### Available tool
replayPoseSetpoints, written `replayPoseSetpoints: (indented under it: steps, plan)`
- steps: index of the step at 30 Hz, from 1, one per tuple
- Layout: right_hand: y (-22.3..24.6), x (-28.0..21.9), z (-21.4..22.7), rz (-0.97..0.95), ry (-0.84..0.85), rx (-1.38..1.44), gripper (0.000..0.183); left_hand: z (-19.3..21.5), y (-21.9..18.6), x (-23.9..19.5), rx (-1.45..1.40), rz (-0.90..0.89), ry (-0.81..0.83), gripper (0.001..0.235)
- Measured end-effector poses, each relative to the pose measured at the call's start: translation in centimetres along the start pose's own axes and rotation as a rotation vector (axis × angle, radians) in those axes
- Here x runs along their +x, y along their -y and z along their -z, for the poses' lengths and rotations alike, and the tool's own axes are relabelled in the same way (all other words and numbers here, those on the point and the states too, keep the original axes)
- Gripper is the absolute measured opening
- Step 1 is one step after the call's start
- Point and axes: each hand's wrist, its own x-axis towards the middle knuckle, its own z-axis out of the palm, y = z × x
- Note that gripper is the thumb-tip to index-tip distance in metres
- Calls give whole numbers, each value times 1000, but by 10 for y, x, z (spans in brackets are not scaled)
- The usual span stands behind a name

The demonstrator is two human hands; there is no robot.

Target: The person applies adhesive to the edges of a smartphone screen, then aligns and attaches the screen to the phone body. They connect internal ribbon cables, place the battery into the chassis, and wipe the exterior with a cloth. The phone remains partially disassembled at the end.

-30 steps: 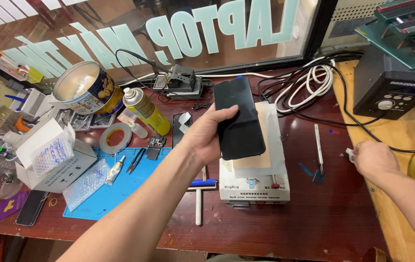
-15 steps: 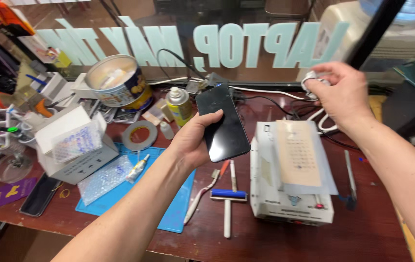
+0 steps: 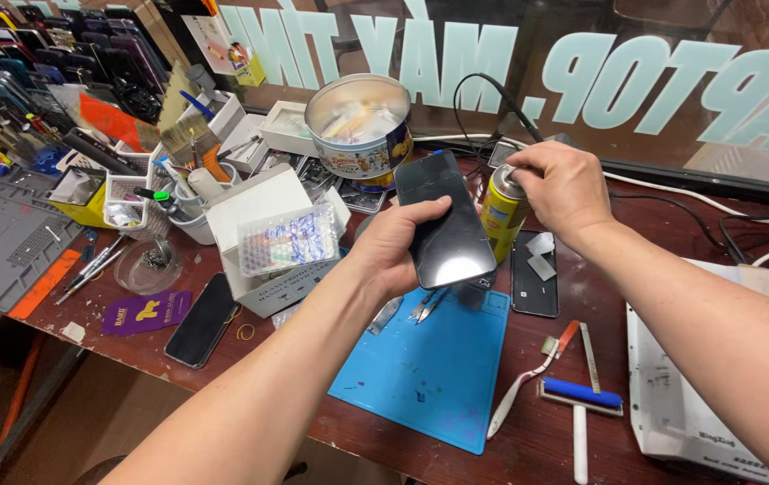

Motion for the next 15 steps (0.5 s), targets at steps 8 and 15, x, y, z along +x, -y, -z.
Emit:
replayPoseSetpoints:
  steps: [8, 15]
  plan:
    - [-11, -1, -7, 83, 17, -113, 14, 15, -8, 11, -32, 50, 127, 25]
    - [-7, -3, -6, 42, -9, -47, 15, 5, -8, 20, -26, 43, 188, 25]
